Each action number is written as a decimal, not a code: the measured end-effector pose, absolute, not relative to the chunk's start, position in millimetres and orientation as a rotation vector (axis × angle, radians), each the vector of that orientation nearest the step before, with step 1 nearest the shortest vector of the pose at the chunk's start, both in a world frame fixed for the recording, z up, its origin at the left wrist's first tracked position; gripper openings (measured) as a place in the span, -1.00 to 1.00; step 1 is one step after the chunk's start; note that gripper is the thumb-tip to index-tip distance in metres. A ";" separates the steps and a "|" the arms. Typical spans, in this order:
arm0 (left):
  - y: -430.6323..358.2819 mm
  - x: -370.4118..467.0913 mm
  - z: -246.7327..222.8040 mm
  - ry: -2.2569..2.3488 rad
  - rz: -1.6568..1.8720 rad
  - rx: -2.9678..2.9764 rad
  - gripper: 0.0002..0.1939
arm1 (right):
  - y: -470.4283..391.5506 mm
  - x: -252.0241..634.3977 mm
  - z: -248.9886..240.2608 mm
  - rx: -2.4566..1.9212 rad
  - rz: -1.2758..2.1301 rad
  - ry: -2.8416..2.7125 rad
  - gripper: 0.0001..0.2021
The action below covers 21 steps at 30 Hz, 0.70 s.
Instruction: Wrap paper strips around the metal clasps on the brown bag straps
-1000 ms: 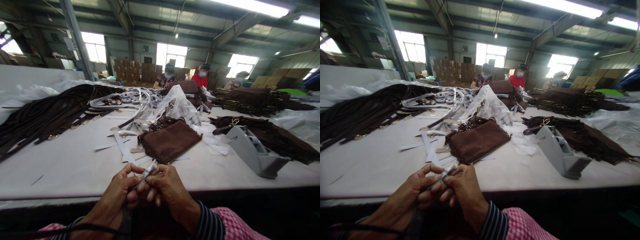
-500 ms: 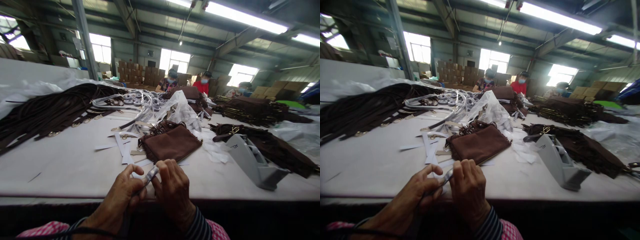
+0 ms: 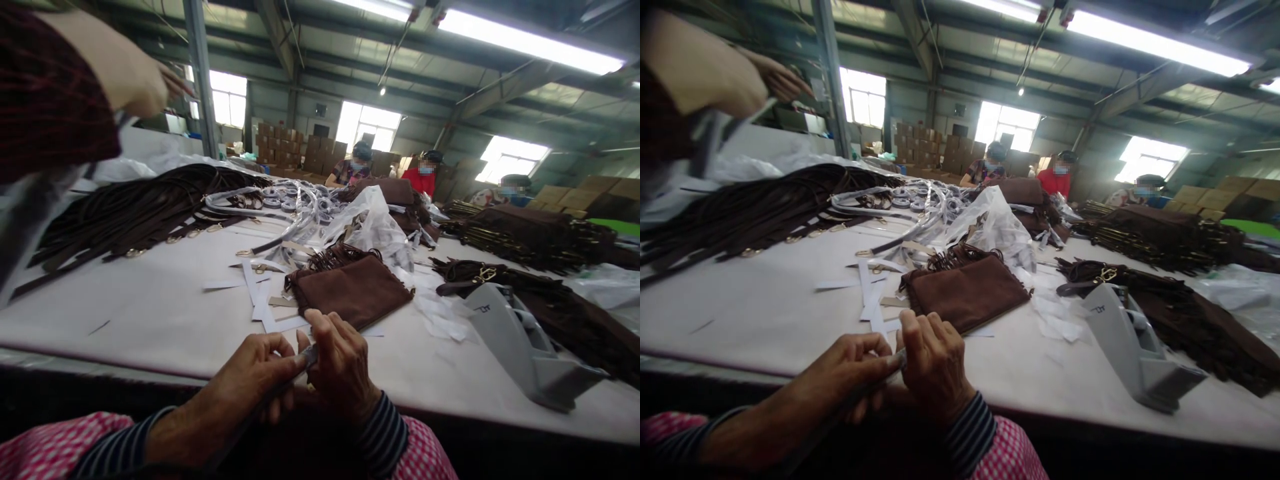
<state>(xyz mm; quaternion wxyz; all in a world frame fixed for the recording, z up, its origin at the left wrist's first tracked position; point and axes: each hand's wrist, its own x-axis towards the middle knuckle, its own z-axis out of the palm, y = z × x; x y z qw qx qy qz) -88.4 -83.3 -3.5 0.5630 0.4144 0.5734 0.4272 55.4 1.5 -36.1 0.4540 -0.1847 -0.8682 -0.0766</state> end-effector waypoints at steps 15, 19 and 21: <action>-93.5 -98.2 16.8 1.799 0.820 1.755 -0.78 | 25.2 77.3 33.0 -0.383 1.101 -2.511 -0.83; -92.8 -101.1 12.9 1.820 0.801 1.738 -0.79 | 28.5 67.8 24.2 -0.370 1.220 -2.457 -0.74; -92.5 -104.8 7.1 1.776 0.842 1.629 -0.77 | 25.7 63.9 15.4 -0.396 1.128 -2.440 -0.73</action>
